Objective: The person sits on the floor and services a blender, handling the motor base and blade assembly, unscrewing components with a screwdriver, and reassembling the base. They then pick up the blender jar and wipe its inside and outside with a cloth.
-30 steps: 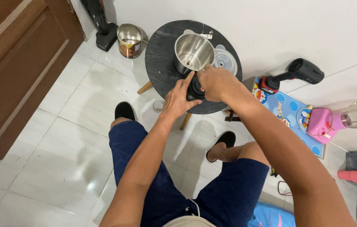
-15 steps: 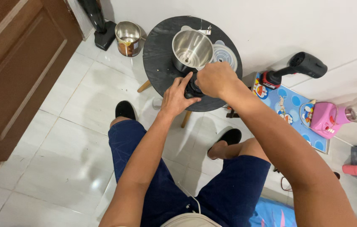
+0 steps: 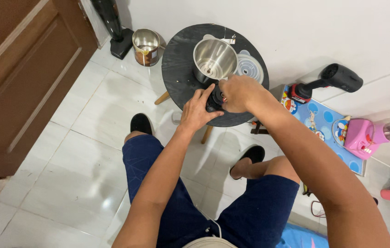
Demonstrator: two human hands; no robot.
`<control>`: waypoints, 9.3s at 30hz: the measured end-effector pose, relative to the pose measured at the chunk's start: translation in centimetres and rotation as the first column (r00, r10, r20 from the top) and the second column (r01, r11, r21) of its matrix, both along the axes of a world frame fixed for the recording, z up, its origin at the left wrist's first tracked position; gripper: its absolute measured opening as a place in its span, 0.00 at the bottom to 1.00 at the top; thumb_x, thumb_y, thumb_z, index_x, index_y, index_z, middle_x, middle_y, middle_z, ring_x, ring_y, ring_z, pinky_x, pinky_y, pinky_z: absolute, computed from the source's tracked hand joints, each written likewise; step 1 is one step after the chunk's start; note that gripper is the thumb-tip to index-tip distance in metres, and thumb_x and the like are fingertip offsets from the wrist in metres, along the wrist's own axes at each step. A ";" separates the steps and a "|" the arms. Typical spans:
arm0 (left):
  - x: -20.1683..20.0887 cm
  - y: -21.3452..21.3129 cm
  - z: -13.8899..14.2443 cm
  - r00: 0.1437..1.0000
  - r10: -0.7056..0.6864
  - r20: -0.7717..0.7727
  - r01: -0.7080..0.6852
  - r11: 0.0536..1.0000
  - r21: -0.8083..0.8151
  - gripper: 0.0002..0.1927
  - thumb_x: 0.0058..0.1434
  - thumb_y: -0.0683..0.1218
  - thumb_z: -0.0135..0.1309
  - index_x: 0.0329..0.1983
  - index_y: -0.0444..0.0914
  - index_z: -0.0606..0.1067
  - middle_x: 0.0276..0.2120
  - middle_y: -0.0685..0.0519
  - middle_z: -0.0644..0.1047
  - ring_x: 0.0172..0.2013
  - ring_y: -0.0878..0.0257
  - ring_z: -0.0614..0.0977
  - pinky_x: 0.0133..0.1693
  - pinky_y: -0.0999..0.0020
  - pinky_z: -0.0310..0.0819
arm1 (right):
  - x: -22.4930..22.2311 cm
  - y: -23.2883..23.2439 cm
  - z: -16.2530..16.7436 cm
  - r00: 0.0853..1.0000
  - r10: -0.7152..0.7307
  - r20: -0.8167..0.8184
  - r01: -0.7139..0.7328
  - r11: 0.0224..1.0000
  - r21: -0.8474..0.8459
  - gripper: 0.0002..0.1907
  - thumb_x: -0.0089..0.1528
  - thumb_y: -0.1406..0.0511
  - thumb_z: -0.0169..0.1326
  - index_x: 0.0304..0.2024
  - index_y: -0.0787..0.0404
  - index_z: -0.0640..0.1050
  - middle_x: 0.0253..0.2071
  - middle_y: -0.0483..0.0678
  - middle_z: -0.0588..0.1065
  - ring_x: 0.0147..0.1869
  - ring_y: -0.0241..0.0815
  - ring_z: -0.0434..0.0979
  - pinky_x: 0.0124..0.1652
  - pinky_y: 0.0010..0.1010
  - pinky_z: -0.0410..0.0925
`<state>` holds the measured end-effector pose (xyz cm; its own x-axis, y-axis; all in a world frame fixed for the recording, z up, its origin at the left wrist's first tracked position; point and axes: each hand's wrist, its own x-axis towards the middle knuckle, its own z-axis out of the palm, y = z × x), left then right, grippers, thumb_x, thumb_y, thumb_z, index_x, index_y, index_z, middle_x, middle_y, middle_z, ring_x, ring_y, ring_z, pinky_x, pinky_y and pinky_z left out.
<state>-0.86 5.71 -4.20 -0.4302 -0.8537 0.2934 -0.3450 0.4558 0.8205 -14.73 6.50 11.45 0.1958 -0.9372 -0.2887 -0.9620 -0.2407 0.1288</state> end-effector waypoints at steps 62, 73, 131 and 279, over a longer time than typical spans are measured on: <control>-0.2 0.0 -0.2 0.999 0.008 0.036 -0.009 0.999 0.034 0.53 0.40 0.56 0.76 0.71 0.49 0.65 0.52 0.47 0.74 0.49 0.45 0.81 0.49 0.50 0.76 | 0.0 0.1 -1.6 0.985 -0.032 -0.167 0.040 0.998 0.043 0.15 0.61 0.55 0.61 0.33 0.60 0.84 0.36 0.55 0.81 0.43 0.55 0.83 0.40 0.44 0.74; -0.3 -0.1 -0.2 0.999 0.007 0.052 -0.010 0.999 0.054 0.54 0.40 0.58 0.75 0.71 0.48 0.65 0.53 0.48 0.74 0.50 0.47 0.81 0.50 0.52 0.77 | 0.4 0.3 -1.1 0.986 -0.005 -0.165 0.003 1.000 -0.011 0.11 0.58 0.60 0.61 0.36 0.61 0.83 0.39 0.55 0.80 0.44 0.57 0.83 0.41 0.45 0.75; -1.0 0.1 0.0 0.993 0.061 0.104 -0.058 0.998 -0.030 0.52 0.42 0.58 0.75 0.68 0.37 0.65 0.56 0.47 0.70 0.57 0.46 0.74 0.54 0.51 0.72 | 0.5 1.2 -1.3 0.974 0.129 -0.184 -0.160 0.973 -0.166 0.23 0.43 0.61 0.71 0.39 0.62 0.81 0.40 0.53 0.79 0.44 0.52 0.82 0.36 0.41 0.74; -1.1 -5.7 1.6 0.932 0.018 -0.361 0.049 0.983 0.175 0.13 0.58 0.33 0.56 0.46 0.35 0.80 0.33 0.47 0.84 0.35 0.61 0.87 0.39 0.67 0.80 | -1.9 -1.7 2.0 0.673 0.246 0.697 0.107 0.901 -0.421 0.23 0.60 0.76 0.59 0.57 0.67 0.71 0.52 0.57 0.78 0.41 0.46 0.83 0.43 0.33 0.74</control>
